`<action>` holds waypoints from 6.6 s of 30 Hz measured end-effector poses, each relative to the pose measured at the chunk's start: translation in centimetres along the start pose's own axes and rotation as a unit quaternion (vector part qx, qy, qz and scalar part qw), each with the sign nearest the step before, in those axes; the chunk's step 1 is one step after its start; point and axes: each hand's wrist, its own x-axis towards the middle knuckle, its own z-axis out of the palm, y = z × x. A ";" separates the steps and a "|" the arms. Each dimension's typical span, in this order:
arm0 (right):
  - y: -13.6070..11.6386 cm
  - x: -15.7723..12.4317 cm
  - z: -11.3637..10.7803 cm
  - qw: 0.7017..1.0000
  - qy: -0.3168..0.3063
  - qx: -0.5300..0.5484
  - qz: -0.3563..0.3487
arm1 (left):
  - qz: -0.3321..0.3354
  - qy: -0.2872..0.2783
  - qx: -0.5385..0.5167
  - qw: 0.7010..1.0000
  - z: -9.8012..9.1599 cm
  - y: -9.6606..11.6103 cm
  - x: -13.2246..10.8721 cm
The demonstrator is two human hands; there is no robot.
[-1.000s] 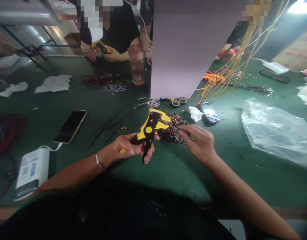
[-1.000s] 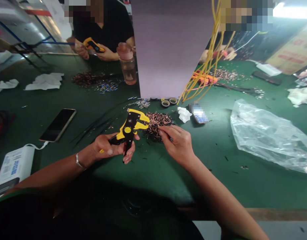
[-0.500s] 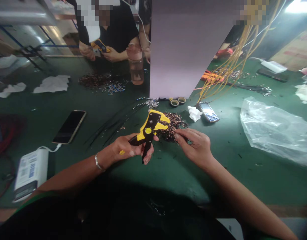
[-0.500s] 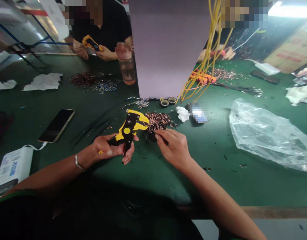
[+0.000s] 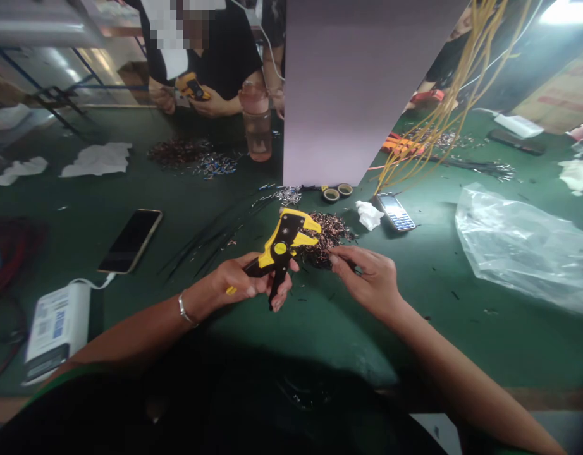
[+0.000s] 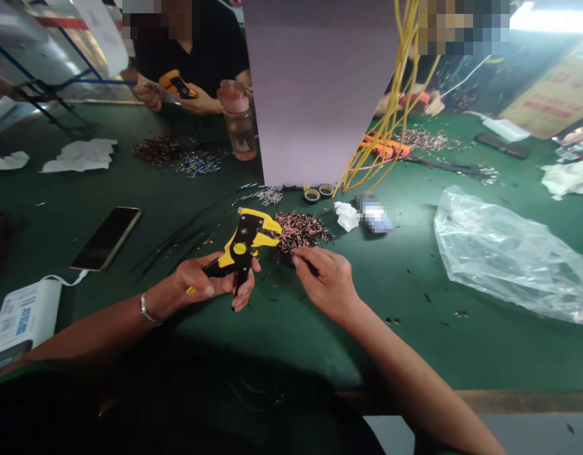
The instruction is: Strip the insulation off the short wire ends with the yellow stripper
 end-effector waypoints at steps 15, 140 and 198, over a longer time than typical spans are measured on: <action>-0.1 0.0 -0.1 0.999 -0.009 0.017 0.028 | 0.005 0.026 0.032 0.999 0.5 0.1 0.0; 1.1 -0.2 -0.2 0.988 0.004 0.069 0.136 | -0.045 0.006 -0.031 0.998 0.5 0.0 0.2; 0.1 -0.3 -0.1 0.987 -0.029 0.078 0.137 | -0.049 0.014 -0.001 0.999 1.0 -0.5 0.1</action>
